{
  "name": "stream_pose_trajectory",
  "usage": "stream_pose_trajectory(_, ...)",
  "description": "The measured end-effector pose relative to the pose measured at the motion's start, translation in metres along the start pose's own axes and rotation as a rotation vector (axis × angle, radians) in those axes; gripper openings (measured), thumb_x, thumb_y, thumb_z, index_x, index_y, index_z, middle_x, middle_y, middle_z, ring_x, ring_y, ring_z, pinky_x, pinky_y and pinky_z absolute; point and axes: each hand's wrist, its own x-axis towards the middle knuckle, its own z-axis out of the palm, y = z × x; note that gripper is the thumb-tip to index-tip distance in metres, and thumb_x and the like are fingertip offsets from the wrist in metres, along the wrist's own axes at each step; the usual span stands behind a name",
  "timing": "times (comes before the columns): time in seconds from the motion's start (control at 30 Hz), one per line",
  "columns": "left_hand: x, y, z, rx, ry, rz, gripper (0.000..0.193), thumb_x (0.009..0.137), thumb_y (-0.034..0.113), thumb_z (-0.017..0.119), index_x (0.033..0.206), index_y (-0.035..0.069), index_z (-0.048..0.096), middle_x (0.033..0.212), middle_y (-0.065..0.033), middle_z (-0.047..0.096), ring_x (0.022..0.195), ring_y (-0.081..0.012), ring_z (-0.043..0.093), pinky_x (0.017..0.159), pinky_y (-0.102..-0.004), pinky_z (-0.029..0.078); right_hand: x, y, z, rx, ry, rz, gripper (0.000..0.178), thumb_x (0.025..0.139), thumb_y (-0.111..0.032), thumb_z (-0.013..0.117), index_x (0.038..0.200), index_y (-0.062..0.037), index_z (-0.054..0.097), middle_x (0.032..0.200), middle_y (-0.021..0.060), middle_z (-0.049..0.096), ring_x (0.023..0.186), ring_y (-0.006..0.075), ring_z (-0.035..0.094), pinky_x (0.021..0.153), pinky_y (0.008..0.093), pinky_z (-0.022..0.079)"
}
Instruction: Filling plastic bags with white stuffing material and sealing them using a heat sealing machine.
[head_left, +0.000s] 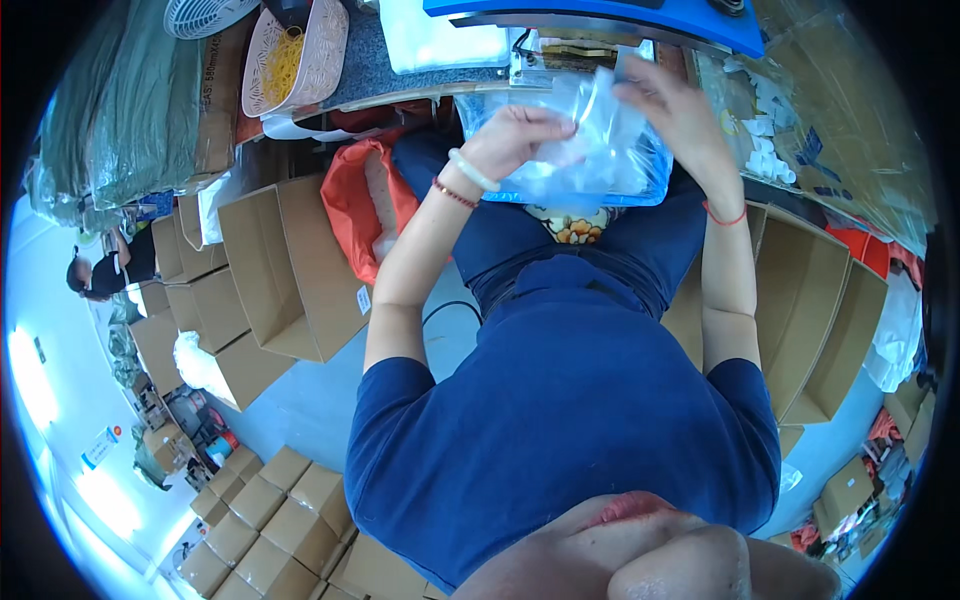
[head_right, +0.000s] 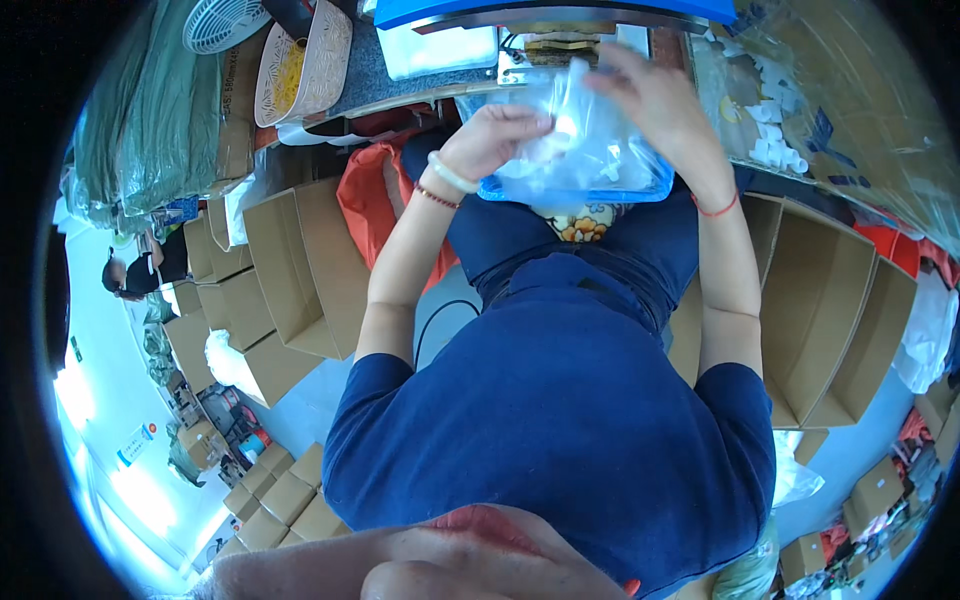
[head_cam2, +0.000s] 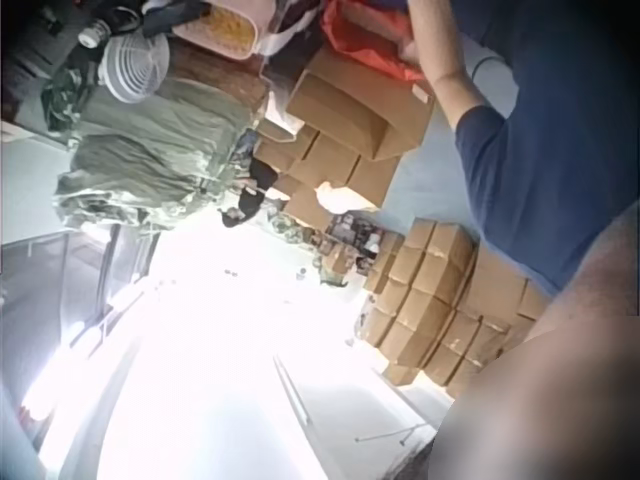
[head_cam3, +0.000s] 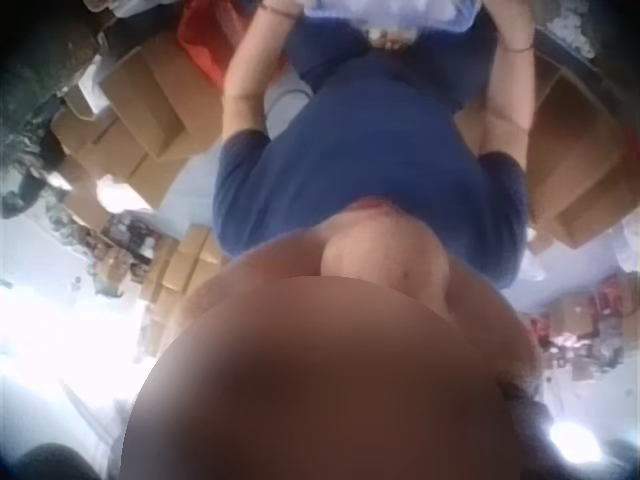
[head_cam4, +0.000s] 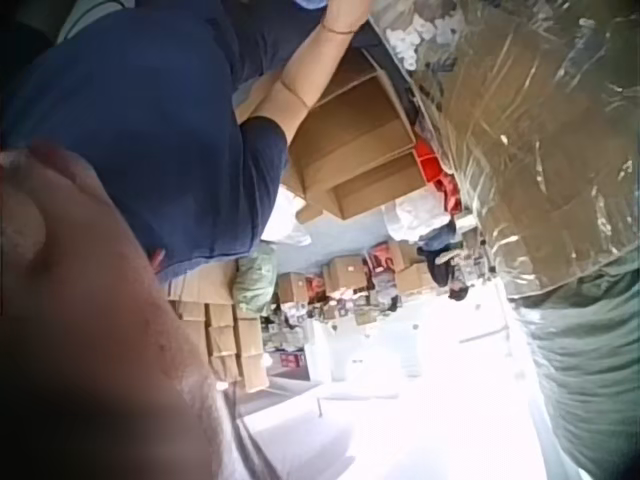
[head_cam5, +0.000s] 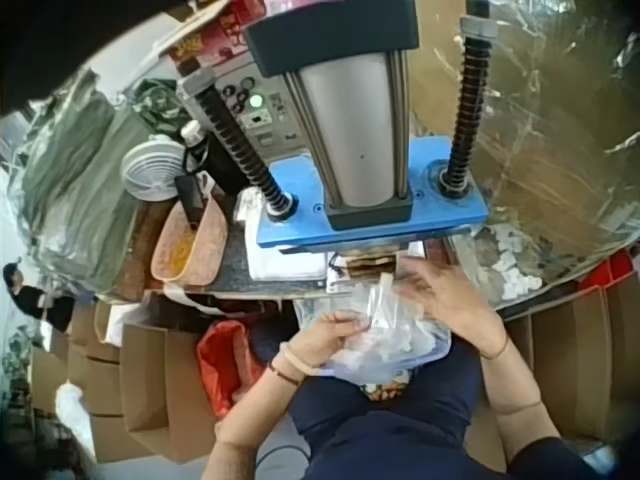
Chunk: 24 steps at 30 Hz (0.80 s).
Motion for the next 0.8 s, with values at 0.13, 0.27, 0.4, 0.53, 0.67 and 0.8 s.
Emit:
stream_pose_trajectory(0.13,0.028,0.015,0.003,-0.179,0.105,0.005,0.025,0.095,0.008,0.060,0.115,-0.006,0.063,0.113,-0.0146,0.068,0.102,-0.0238,0.067,0.085,-0.0361,0.058,-0.033,0.026,-0.041,-0.731,0.406,0.010,0.027,0.092,-0.020,0.059,0.117,-0.0086,0.064,0.116,0.0128,0.065,0.099,0.0316,0.065,0.083,0.0418,0.052)
stream_pose_trajectory(0.27,0.039,-0.001,-0.012,-0.154,0.061,0.095,0.028,0.095,0.013,0.063,0.115,-0.006,0.064,0.110,-0.0150,0.069,0.096,-0.0213,0.069,0.083,-0.0322,0.057,-0.045,0.114,-0.024,-1.091,0.407,0.150,0.028,0.091,-0.018,0.059,0.118,-0.0086,0.063,0.118,0.0125,0.063,0.096,0.0340,0.064,0.083,0.0440,0.051)
stream_pose_trajectory(0.4,0.017,0.023,-0.022,0.531,0.215,0.321,0.039,0.090,0.024,0.071,0.116,-0.004,0.066,0.096,-0.0129,0.072,0.082,-0.0177,0.070,0.077,-0.0294,0.056,-0.021,0.109,-0.016,-0.580,0.545,0.030,0.030,0.095,-0.025,0.058,0.120,-0.0071,0.062,0.110,0.0161,0.065,0.088,0.0330,0.064,0.083,0.0416,0.050)
stream_pose_trajectory(0.53,0.021,0.052,-0.090,1.659,0.790,1.089,0.040,0.089,0.024,0.070,0.122,0.003,0.063,0.120,-0.0176,0.065,0.102,-0.0268,0.064,0.089,-0.0386,0.050,0.004,0.107,-0.010,-0.338,0.597,0.078,0.033,0.093,-0.027,0.063,0.121,-0.0086,0.064,0.111,0.0139,0.067,0.089,0.0282,0.065,0.081,0.0373,0.050)
stream_pose_trajectory(0.67,0.000,0.005,-0.110,1.808,0.651,1.001,0.026,0.085,0.016,0.068,0.110,0.008,0.069,0.117,-0.0072,0.069,0.112,-0.0254,0.063,0.095,-0.0387,0.047,-0.030,0.082,-0.027,-0.189,0.614,0.138,0.028,0.090,-0.017,0.068,0.116,-0.0072,0.066,0.110,0.0109,0.068,0.087,0.0200,0.065,0.080,0.0303,0.050)
stream_pose_trajectory(0.8,-0.039,0.020,-0.074,1.479,0.733,0.726,0.019,0.084,0.007,0.069,0.102,0.006,0.075,0.096,-0.0088,0.074,0.093,-0.0205,0.069,0.084,-0.0304,0.052,-0.049,0.018,-0.013,-0.032,0.414,-0.005,0.024,0.091,-0.012,0.066,0.114,-0.0074,0.068,0.112,0.0088,0.068,0.088,0.0171,0.064,0.081,0.0282,0.050)
